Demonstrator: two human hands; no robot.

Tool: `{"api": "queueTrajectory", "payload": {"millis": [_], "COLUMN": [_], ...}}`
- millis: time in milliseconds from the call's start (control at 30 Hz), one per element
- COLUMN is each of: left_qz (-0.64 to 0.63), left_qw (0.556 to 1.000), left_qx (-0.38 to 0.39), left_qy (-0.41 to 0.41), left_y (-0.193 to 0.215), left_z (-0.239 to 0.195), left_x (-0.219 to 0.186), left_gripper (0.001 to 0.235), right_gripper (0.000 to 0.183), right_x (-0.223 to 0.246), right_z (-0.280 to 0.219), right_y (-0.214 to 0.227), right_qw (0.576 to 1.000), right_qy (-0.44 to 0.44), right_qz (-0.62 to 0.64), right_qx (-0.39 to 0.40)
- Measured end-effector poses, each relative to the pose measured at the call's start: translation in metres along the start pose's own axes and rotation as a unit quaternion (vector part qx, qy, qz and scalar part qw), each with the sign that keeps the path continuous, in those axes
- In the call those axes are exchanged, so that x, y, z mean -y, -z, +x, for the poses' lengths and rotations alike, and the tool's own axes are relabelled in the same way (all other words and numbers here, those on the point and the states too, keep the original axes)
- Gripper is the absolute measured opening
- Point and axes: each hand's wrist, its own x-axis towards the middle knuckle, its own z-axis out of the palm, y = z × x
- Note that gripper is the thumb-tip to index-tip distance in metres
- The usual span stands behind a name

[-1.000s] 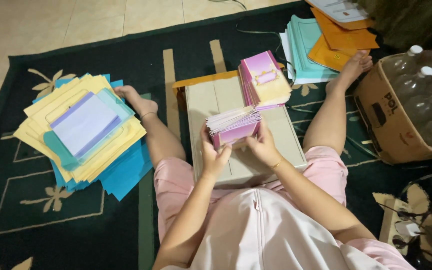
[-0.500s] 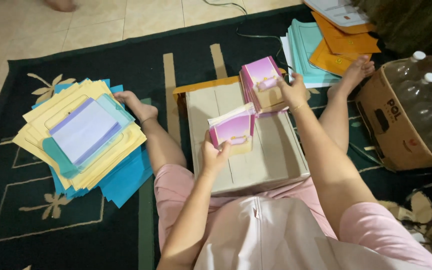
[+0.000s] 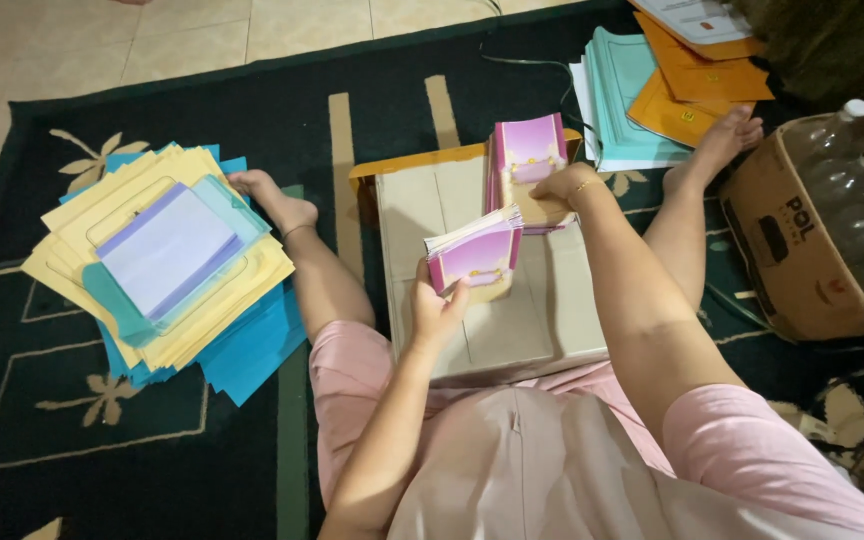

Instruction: The person folds paper sheets into envelopes and stacks them on a wooden stand.

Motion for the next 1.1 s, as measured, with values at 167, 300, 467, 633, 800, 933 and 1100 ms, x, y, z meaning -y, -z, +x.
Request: {"api": "queueTrajectory", "payload": {"millis": [167,300,467,633,800,933,1100], "left_qz": [0.012,0.007,0.021,0.043,0.085,0.140,0.142], "left_qw": [1.000,1.000,1.000,0.996,0.972,0.958,0.953], "left_qx": [0.003,0.005,0.001,-0.038,-0.161,-0.169,-0.165], "left_qy": [-0.003,-0.008,-0.021,-0.066,-0.151,-0.185,-0.212], "left_y": [0.002,0.001,0.001,-0.001,0.003,0.015,0.016], "left_z": [-0.002,-0.001,-0.001,-0.006,-0.014,-0.023,-0.021], "left_x": [0.004,-0.004,-0.007,0.009,0.018,-0.002,-0.003], "left_gripper": [0.050,0.046,0.044,0.044,0.048,0.047,0.052], "right_gripper": [0.081,0.084,0.089,0.095,0.094,0.085,0.081], "right_x": [0.034,0.016,0.006,-0.036,-0.060,-0.068,-0.119], "right_z": [-0.093,-0.075,-0.068,-0.003,0.011,-0.030,-0.044], "right_y": [0.040,0.035,0.029,-0.005,0.043,0.067,0.025], "right_qw": [0.991,0.987,0.985,0.986,0.988,0.948,0.986], "right_qy": [-0.032,-0.040,-0.033,-0.029,-0.024,0.027,0.028], "right_qz": [0.122,0.149,0.162,0.160,0.144,0.301,0.133], "right_qx": [0.039,0.050,0.056,0.045,0.044,-0.096,0.099]}}
